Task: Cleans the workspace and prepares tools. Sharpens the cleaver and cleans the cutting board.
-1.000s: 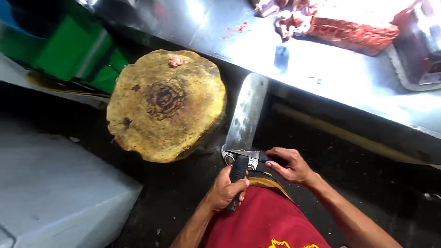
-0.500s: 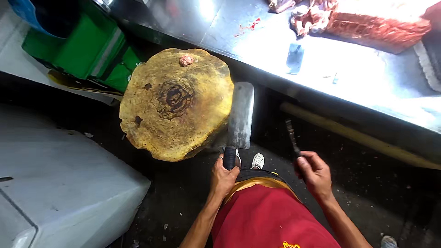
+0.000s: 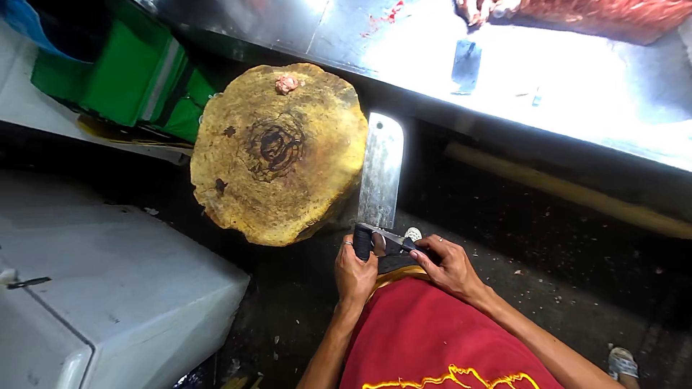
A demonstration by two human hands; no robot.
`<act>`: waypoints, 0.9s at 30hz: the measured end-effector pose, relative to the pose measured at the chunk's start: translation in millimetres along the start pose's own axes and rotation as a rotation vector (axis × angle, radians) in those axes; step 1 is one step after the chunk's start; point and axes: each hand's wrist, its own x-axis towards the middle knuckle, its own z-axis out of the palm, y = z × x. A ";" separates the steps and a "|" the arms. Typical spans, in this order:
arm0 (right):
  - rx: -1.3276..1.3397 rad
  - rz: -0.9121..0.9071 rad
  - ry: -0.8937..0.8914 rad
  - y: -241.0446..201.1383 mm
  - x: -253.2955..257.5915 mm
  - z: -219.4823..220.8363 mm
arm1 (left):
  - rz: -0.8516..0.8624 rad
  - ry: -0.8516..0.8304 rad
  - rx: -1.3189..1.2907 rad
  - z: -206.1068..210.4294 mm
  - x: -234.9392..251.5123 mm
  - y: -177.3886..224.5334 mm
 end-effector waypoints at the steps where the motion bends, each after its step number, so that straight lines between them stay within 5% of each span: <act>1: 0.013 0.015 0.010 -1.0 1.0 0.6 | 0.000 0.018 0.001 0.7 -0.6 -0.3; 10: -0.154 0.153 0.142 22.8 22.0 -5.8 | 0.022 0.042 0.045 0.4 -3.3 -9.1; 18: -0.287 0.236 0.279 85.0 43.9 -33.2 | 0.009 0.150 0.075 -13.5 -33.9 -72.3; 23: 0.328 0.623 0.031 77.4 73.7 -17.6 | -0.285 0.242 -0.124 -18.3 -67.9 -117.6; 27: 0.543 0.815 0.093 57.1 111.6 17.9 | -0.551 0.400 -0.452 -18.0 -78.5 -150.4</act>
